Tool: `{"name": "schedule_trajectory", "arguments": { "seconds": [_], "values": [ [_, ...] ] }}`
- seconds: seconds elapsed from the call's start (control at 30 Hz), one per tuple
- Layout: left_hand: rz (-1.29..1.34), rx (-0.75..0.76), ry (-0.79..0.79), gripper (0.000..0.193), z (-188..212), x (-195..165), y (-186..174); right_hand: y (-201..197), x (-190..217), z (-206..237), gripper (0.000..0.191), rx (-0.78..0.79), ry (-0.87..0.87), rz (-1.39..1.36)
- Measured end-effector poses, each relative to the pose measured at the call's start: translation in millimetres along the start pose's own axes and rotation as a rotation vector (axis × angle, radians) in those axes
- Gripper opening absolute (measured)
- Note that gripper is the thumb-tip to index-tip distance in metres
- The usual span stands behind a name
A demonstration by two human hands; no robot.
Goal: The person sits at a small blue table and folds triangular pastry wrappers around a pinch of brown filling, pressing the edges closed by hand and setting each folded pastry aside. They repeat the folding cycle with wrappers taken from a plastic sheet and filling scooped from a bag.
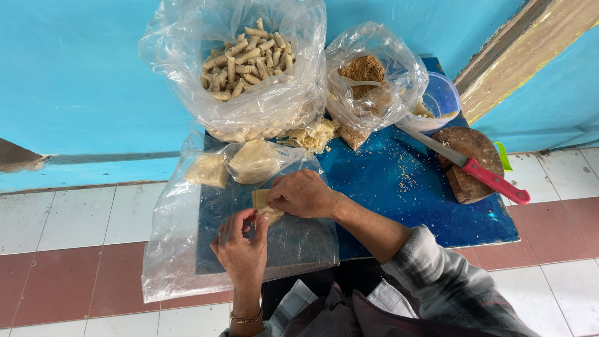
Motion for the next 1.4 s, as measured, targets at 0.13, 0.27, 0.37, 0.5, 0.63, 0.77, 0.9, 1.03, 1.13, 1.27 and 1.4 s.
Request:
{"name": "schedule_trajectory", "arguments": {
  "seconds": [0.13,0.27,0.37,0.5,0.63,0.77,0.9,1.03,1.13,1.27,1.4],
  "values": [
    [-0.099,-0.009,0.044,0.037,-3,-3,5,4,0,-2,0.015,-0.012,0.038,0.003],
    [-0.103,0.004,0.035,0.028,-3,-1,9,2,1,-4,0.017,-0.08,0.014,-0.028],
    [-0.067,-0.004,0.003,0.026,-3,1,12,5,1,-4,0.017,-0.092,0.026,-0.002],
    [-0.096,0.007,-0.007,0.028,-4,3,14,8,7,-2,0.019,-0.152,-0.047,0.137],
    [-0.083,-0.005,0.072,0.031,-5,0,13,9,-3,-4,0.02,-0.094,0.018,-0.04],
    [-0.176,-0.022,0.123,0.047,-5,-9,14,10,-14,-7,0.021,-0.034,0.011,-0.127],
    [-0.188,-0.004,0.056,0.032,-6,-11,13,16,-15,-7,0.021,-0.091,0.053,-0.098],
    [-0.153,-0.001,0.044,0.031,-2,-9,9,17,-27,-6,0.023,-0.181,0.075,-0.245],
    [-0.149,-0.003,0.061,0.032,-4,-10,9,22,-46,-6,0.028,-0.175,0.203,-0.444],
    [-0.146,0.006,0.066,0.035,-4,-9,8,23,-74,2,0.032,-0.285,0.417,-0.832],
    [-0.192,0.011,0.088,0.033,-5,-8,8,-1,-100,40,0.03,-0.465,0.471,-1.117]
  ]
}}
Point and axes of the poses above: each hand's wrist, its own z-axis away from the middle knuckle, its own y-axis out of the palm, x = y × z, the point moved 5 cm from there along -z, towards the middle knuckle, and after that the axes turned 5 degrees about -x, right-handed, at the moved point
